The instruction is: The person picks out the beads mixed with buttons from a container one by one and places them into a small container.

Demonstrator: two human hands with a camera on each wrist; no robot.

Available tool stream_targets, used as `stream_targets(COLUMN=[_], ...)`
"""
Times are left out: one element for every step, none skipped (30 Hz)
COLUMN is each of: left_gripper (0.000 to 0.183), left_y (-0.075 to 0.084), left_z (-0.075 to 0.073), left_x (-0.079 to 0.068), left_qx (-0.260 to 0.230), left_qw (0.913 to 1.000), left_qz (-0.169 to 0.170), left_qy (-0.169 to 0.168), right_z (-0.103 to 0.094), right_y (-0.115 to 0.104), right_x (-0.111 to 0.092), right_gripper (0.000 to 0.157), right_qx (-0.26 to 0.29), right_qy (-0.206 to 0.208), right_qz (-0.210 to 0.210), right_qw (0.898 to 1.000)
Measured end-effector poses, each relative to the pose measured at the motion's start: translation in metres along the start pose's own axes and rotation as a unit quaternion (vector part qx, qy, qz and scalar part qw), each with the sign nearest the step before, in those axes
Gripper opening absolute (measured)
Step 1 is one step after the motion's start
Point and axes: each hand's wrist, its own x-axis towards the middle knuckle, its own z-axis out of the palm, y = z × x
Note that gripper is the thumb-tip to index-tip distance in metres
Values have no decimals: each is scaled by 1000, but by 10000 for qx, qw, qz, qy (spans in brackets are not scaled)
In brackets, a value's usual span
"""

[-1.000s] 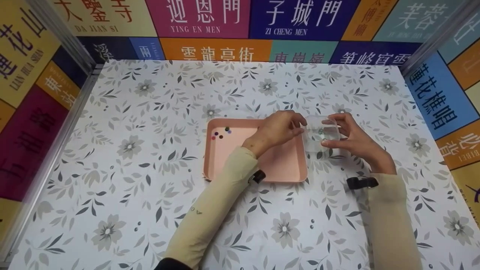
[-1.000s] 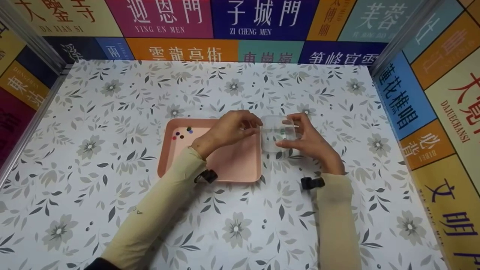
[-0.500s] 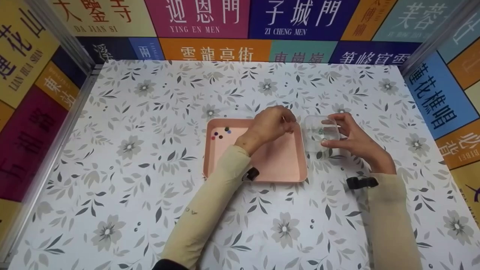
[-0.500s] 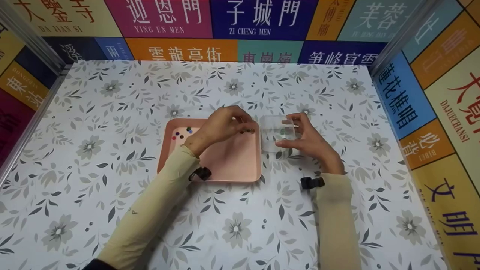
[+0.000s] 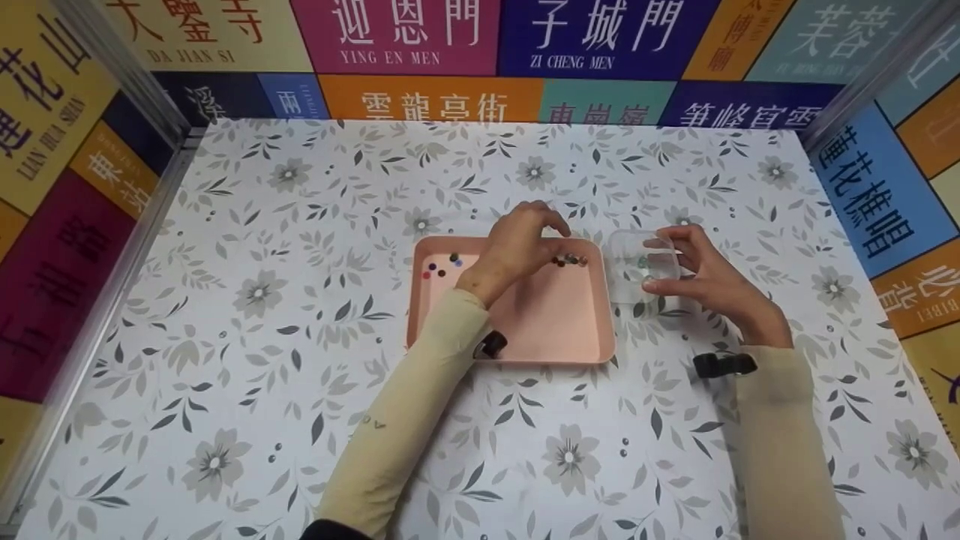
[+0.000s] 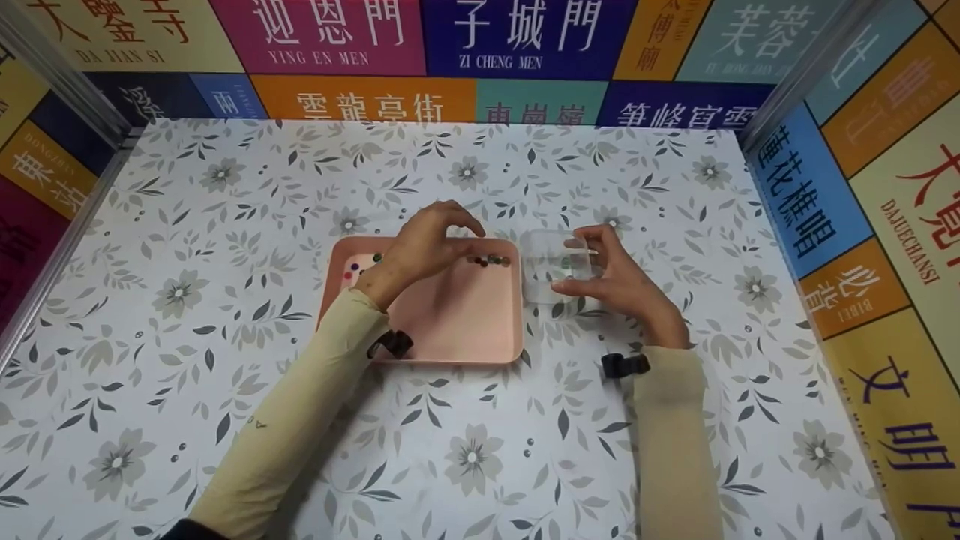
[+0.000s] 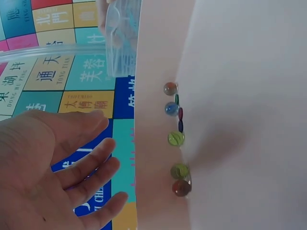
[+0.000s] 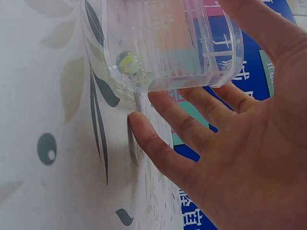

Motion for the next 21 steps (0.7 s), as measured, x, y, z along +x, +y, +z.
stream_targets(left_gripper=[18, 18, 18, 19, 19, 18, 18, 18, 18, 17, 17, 16, 16, 15, 15, 15, 15, 14, 14, 14, 13], left_y=[-1, -2, -3, -4, -6, -7, -8, -9, -11, -12, -13, -15, -16, -17, -18, -18, -19, -20, -21, -21, -22], left_z=[0, -1, -1, -1, -1, -1, -2, -2, -2, -2, -2, -2, -2, -2, -2, -1, -1, -1, -1, -1, -1], left_x=[0, -1, -1, -1, -1, -2, -2, -2, -3, -4, -4, -5, -5, -6, -6, -7, -7, -8, -8, -9, -9], left_qx=[22, 22, 45, 64, 87, 123, 165, 200, 255, 279, 324, 358, 395, 422, 462, 493, 542, 576, 623, 665, 684], left_qw=[10000, 10000, 9999, 9998, 9997, 9996, 9995, 9993, 9991, 9990, 9988, 9986, 9984, 9983, 9981, 9979, 9976, 9974, 9971, 9967, 9965], left_qz=[-35, -74, -109, -146, -190, -227, -261, -296, -326, -356, -372, -382, -388, -394, -396, -397, -387, -392, -395, -402, -417], left_qy=[-18, -41, -55, -78, -104, -116, -116, -99, -75, -49, -9, 38, 74, 103, 132, 158, 177, 197, 210, 223, 235], right_z=[0, 0, 0, 0, 0, 0, 1, 1, 1, 1, 1, 1, 1, 1, 1, 1, 1, 1, 1, 1, 1], right_y=[0, 0, 0, 0, 0, 0, 0, 0, 0, 0, 0, 0, 0, 0, 0, 0, 0, 0, 1, 1, 1], right_x=[0, 0, 0, 0, 1, 1, 1, 1, 1, 1, 0, 0, 0, 0, 0, 0, 0, 0, 0, 0, 1], right_gripper=[81, 81, 81, 81, 81, 81, 81, 81, 81, 80, 80, 80, 81, 81, 80, 81, 81, 81, 81, 81, 80], right_qx=[1, -13, -35, -45, -51, -46, -54, -55, -46, -41, -44, -41, -51, -55, -66, -85, -85, -93, -112, -125, -124], right_qy=[-3, -5, -5, -1, 2, 4, 4, 4, 4, 5, 4, 4, 2, 3, 6, 5, 6, 7, 12, 19, 20], right_qz=[-2, -11, -25, -39, -47, -56, -56, -61, -51, -46, -39, -32, -30, -23, -19, -41, -52, -65, -82, -96, -117], right_qw=[10000, 10000, 10000, 10000, 10000, 10000, 10000, 10000, 10000, 10000, 10000, 10000, 10000, 10000, 10000, 10000, 10000, 9999, 9999, 9999, 9999])
